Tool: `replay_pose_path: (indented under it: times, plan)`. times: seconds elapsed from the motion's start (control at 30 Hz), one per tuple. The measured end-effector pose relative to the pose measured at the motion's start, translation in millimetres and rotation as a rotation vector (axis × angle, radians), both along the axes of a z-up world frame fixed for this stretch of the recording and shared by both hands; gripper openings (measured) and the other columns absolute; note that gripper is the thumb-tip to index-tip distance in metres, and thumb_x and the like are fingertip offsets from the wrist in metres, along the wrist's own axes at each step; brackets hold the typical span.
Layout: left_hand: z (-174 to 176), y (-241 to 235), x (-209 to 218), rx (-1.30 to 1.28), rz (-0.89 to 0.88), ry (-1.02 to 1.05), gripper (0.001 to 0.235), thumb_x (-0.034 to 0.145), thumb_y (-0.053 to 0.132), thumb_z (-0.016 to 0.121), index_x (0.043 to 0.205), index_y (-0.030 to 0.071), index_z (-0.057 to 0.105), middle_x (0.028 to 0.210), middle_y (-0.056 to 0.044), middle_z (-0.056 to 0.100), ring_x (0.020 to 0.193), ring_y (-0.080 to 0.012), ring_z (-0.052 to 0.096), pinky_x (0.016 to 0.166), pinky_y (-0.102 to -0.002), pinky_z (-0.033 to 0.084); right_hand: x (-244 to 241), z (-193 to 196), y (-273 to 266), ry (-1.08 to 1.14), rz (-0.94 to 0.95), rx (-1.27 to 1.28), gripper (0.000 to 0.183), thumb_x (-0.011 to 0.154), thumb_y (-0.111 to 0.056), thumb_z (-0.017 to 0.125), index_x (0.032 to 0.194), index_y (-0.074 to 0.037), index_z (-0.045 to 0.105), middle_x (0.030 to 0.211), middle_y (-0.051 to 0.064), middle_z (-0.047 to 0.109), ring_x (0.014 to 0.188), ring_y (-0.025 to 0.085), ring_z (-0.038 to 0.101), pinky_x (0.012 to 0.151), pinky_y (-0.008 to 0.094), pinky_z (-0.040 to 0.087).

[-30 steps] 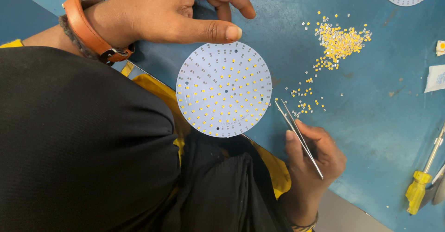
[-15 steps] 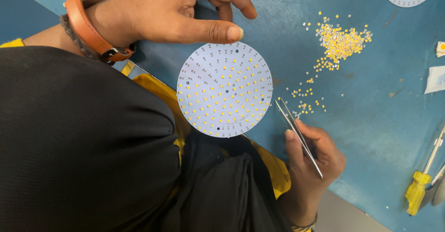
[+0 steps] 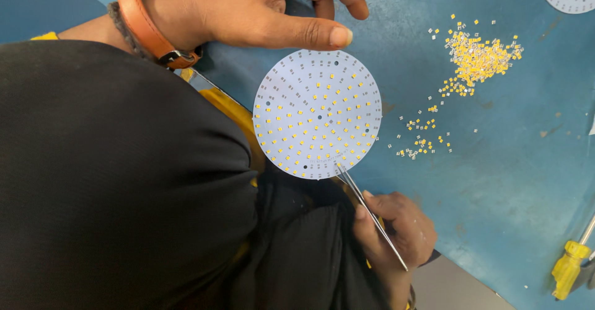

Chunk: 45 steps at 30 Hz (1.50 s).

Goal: The person uses tweezers to pick up small yellow LED chips from a pile on the table and places them one by one into empty spots on a circular LED board. The person holds the board steady with the left hand while placing components with the right hand.

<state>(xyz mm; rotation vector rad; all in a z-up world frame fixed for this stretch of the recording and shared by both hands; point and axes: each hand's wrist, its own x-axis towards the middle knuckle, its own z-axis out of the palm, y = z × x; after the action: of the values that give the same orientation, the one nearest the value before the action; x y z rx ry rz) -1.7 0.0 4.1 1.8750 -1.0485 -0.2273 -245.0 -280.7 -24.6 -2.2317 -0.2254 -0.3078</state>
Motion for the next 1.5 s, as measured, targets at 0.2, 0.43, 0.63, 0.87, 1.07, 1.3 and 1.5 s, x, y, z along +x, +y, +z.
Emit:
replay_pose_path:
  times: [0.2, 0.43, 0.63, 0.87, 1.07, 1.3, 1.5]
  plan:
    - [8.0, -1.8, -2.3, 0.061, 0.031, 0.037, 0.046, 0.097, 0.044, 0.067, 0.123, 0.006, 0.07, 0.087, -0.007, 0.075, 0.077, -0.0169, 0.073, 0.066, -0.032, 0.056, 1.2, 5.2, -3.4, -0.006, -0.029, -0.051, 0.018, 0.082, -0.006, 0.08, 0.085, 0.004, 0.066, 0.073, 0.011, 0.066, 0.063, 0.019, 0.064, 0.061, 0.028, 0.048]
    - [14.1, 6.1, -6.1, 0.091, 0.056, -0.012, 0.045, 0.1, 0.045, 0.064, 0.122, 0.007, 0.07, 0.09, -0.008, 0.075, 0.081, -0.0197, 0.073, 0.067, -0.034, 0.057, 0.3, 0.6, -7.2, -0.001, 0.0, -0.022, 0.016, 0.085, -0.005, 0.079, 0.087, 0.004, 0.066, 0.077, 0.012, 0.068, 0.064, 0.018, 0.066, 0.059, 0.025, 0.05]
    - [11.5, 1.5, -4.4, -0.005, 0.015, -0.039, 0.044, 0.103, 0.043, 0.065, 0.126, 0.006, 0.069, 0.103, -0.009, 0.074, 0.093, -0.0198, 0.072, 0.076, -0.035, 0.056, -2.8, 5.6, -11.1, 0.022, -0.087, 0.103, 0.019, 0.085, -0.004, 0.079, 0.094, 0.007, 0.067, 0.08, 0.01, 0.068, 0.07, 0.015, 0.065, 0.063, 0.023, 0.049]
    - [-8.1, -1.5, 8.4, 0.04, 0.001, -0.133, 0.048, 0.098, 0.047, 0.07, 0.127, 0.009, 0.074, 0.092, -0.005, 0.077, 0.094, -0.0189, 0.068, 0.072, -0.034, 0.052, 10.8, 22.9, -28.9, 0.217, -0.269, -0.059, 0.015, 0.082, -0.001, 0.076, 0.096, 0.005, 0.073, 0.081, 0.009, 0.071, 0.066, 0.012, 0.061, 0.061, 0.024, 0.045]
    - [-17.0, 1.7, 10.7, 0.01, -0.013, -0.188, 0.049, 0.1, 0.049, 0.071, 0.126, 0.008, 0.075, 0.089, -0.003, 0.077, 0.099, -0.0212, 0.068, 0.08, -0.037, 0.054, 25.2, 13.1, -25.9, 0.171, -0.388, 0.166, 0.014, 0.094, 0.0, 0.074, 0.107, 0.005, 0.072, 0.083, 0.002, 0.066, 0.073, 0.005, 0.057, 0.066, 0.019, 0.042]
    - [-18.3, -0.1, 11.5, 0.023, -0.006, -0.185, 0.051, 0.1, 0.05, 0.07, 0.126, 0.007, 0.075, 0.091, -0.004, 0.077, 0.102, -0.0221, 0.07, 0.081, -0.038, 0.056, 33.2, 10.2, -27.2, 0.164, -0.373, 0.116, 0.018, 0.093, -0.001, 0.076, 0.109, 0.006, 0.073, 0.082, 0.0, 0.067, 0.071, 0.002, 0.055, 0.064, 0.017, 0.04]
    - [-11.5, -0.3, 9.2, 0.015, 0.004, -0.116, 0.049, 0.094, 0.046, 0.068, 0.12, 0.005, 0.073, 0.087, -0.007, 0.075, 0.093, -0.0233, 0.069, 0.068, -0.036, 0.053, 29.7, 7.9, -24.1, 0.138, -0.374, 0.132, 0.015, 0.094, 0.0, 0.075, 0.108, 0.006, 0.072, 0.087, 0.004, 0.071, 0.077, 0.006, 0.061, 0.07, 0.019, 0.046]
